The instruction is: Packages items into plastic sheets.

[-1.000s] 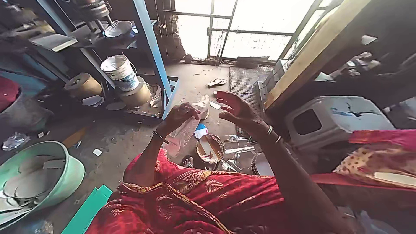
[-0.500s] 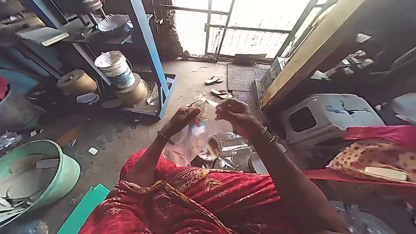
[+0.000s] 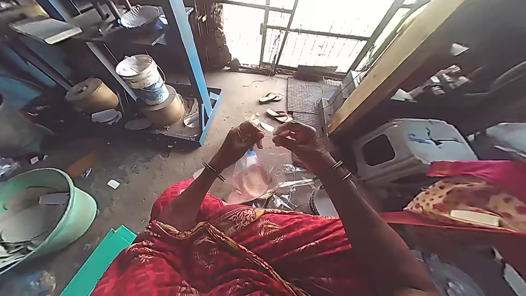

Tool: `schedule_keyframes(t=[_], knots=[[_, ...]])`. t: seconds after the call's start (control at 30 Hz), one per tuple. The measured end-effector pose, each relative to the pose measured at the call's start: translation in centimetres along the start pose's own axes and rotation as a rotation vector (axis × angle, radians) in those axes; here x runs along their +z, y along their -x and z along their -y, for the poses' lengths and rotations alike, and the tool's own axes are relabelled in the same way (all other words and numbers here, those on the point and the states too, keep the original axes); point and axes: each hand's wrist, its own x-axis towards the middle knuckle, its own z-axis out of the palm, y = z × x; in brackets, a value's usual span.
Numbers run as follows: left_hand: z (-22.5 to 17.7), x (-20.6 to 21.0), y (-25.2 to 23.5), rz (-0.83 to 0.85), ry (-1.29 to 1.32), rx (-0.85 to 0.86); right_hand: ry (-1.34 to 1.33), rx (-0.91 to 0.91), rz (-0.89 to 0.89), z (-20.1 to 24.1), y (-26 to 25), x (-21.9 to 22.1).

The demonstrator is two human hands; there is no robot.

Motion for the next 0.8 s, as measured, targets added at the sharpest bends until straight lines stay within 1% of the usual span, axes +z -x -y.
schedule_keyframes(t=[0.1,0.27,0.43,0.5,0.57,0.63,0.7,0.77,0.8], knots=[[-0.5,0.5,0.2,0.06,-0.16,0.02,0.019,0.027,0.036,0.3,0.2,0.1],[0.6,1.4,0.0,0.098,-0.26,0.103,0.018,-0.026,0.055,0.4,0.3,0.4],[0.4,1.8,0.2,0.065,-0.524,0.025,0.052,0.068,0.126,0.9,0.3,0.7],[0.8,1.2,-0.1,0.079,-0.596,0.004,0.153,0.094,0.145,0.8,0.1,0.9],[1.1,0.0,-0.8,0.071,-0.673,-0.08,0.31,0.067,0.125,0.1,-0.1,0.9],[2.0,-1.2,-0.8,-0.028,-0.755,-0.099,0.377,0.014,0.053,-0.8,-0.3,0.5],[2.7,-2.0,-0.5,-0.148,-0.788,-0.04,0.386,-0.016,-0.018,-1.2,-0.4,0.0],[2.8,-1.8,-0.4,-0.307,-0.768,0.038,0.359,-0.034,-0.075,-1.3,-0.6,-0.2],[2.0,-1.2,-0.1,-0.34,-0.747,0.035,0.349,-0.044,-0.105,-1.2,-0.6,-0.1]])
